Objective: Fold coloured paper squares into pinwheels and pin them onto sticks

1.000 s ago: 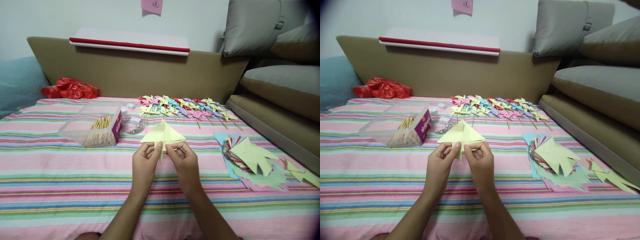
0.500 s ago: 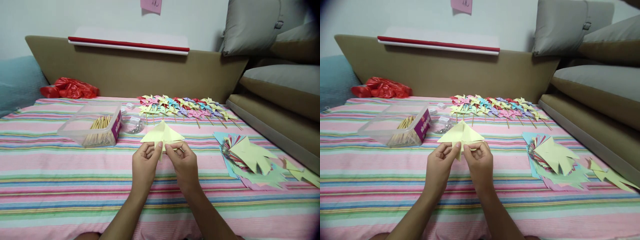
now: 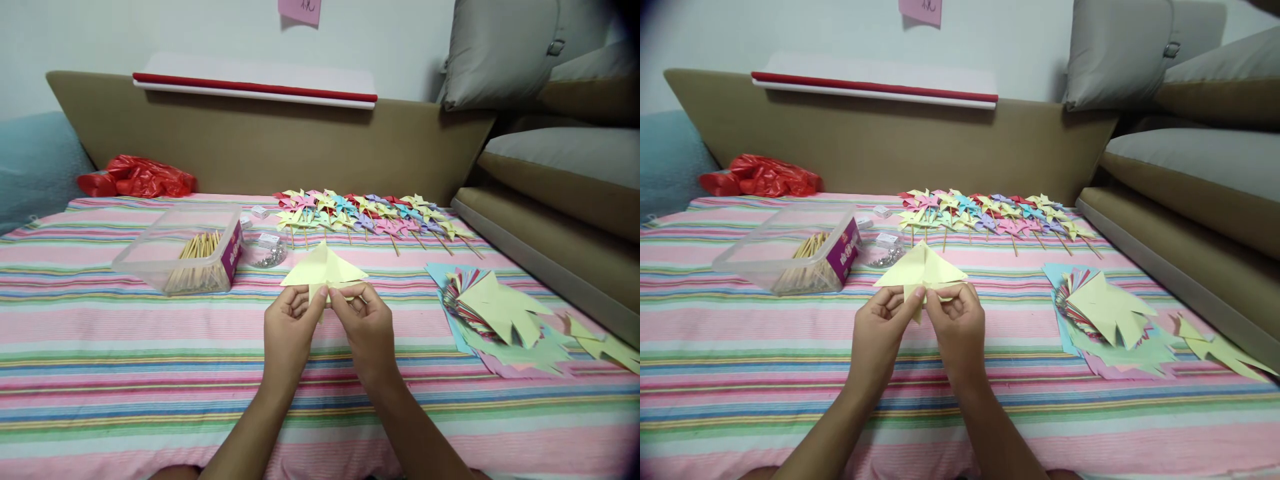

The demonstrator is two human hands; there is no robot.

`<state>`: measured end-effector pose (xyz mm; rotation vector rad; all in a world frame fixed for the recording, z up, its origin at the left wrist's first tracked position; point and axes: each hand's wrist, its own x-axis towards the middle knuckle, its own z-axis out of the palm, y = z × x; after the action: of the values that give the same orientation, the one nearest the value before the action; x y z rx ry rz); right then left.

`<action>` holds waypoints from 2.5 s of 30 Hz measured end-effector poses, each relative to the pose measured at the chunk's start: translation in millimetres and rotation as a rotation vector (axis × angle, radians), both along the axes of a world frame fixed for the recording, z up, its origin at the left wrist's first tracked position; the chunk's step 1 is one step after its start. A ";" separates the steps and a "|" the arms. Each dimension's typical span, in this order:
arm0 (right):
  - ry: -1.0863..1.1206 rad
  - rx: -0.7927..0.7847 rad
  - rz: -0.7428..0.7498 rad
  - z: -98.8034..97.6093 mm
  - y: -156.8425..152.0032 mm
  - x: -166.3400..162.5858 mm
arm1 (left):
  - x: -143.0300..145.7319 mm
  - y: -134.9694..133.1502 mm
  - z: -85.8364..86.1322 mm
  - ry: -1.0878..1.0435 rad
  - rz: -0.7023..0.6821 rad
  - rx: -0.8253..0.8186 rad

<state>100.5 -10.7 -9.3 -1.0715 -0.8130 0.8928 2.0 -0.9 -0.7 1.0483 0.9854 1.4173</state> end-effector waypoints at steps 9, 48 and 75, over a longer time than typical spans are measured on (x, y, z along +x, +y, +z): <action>0.116 0.083 -0.089 3.9 2.8 9.5 | -5.9 4.0 2.1 0.029 0.028 0.015; 0.438 -0.026 0.188 11.9 -2.3 2.8 | 3.2 -2.5 2.7 0.038 -0.221 0.003; -0.704 0.269 0.306 4.6 -5.6 37.9 | -15.1 13.1 4.3 -0.362 0.064 -0.163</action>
<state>138.4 -16.3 -4.7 -1.0398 -1.6691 0.6204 -13.1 12.2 3.6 0.6172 0.8564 1.4873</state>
